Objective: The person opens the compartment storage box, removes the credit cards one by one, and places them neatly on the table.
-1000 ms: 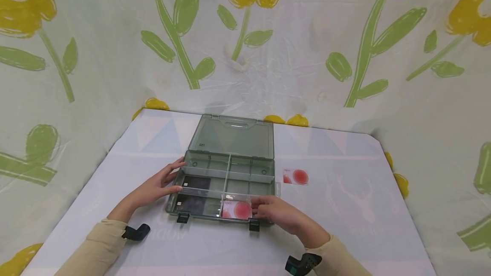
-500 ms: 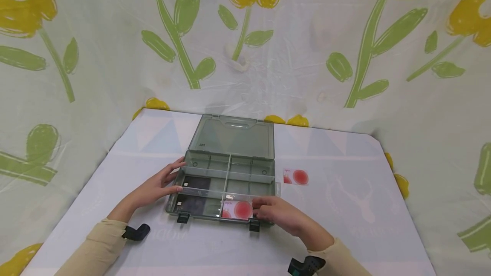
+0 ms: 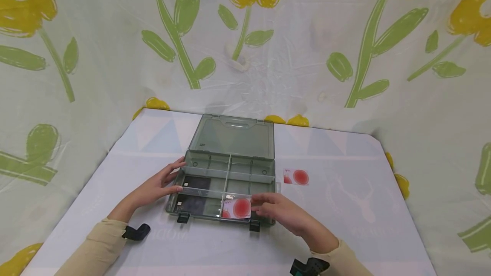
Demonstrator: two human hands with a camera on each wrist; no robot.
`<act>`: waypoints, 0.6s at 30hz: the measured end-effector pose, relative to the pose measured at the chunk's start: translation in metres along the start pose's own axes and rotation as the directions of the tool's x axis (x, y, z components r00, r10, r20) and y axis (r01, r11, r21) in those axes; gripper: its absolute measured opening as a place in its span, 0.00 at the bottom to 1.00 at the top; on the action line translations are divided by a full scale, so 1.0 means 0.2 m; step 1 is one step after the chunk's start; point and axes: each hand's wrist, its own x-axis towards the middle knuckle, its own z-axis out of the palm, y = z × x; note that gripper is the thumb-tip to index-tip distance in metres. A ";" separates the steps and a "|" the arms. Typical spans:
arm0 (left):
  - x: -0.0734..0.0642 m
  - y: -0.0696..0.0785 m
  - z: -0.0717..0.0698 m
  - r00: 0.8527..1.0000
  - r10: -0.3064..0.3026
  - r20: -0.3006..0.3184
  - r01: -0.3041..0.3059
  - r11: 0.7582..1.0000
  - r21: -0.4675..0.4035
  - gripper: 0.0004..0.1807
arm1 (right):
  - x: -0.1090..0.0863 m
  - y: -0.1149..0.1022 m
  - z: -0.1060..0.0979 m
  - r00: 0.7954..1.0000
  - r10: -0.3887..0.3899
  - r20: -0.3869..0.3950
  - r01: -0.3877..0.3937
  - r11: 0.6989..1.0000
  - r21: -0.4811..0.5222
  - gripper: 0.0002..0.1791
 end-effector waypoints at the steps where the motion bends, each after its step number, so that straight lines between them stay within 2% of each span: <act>1: 0.00 0.00 0.00 1.000 -0.001 -0.001 0.001 1.000 0.003 0.45 | 0.00 0.00 0.00 1.000 -0.005 0.002 0.005 1.000 0.010 0.29; 8: 0.00 0.00 0.00 1.000 -0.002 -0.002 0.002 1.000 -0.002 0.45 | 0.00 -0.01 0.01 0.999 -0.042 0.016 0.041 0.996 0.080 0.32; 18: 0.00 -0.01 0.00 1.000 0.003 -0.005 -0.003 1.000 0.000 0.44 | 0.06 -0.01 0.04 0.999 -0.053 -0.011 0.054 0.996 0.078 0.32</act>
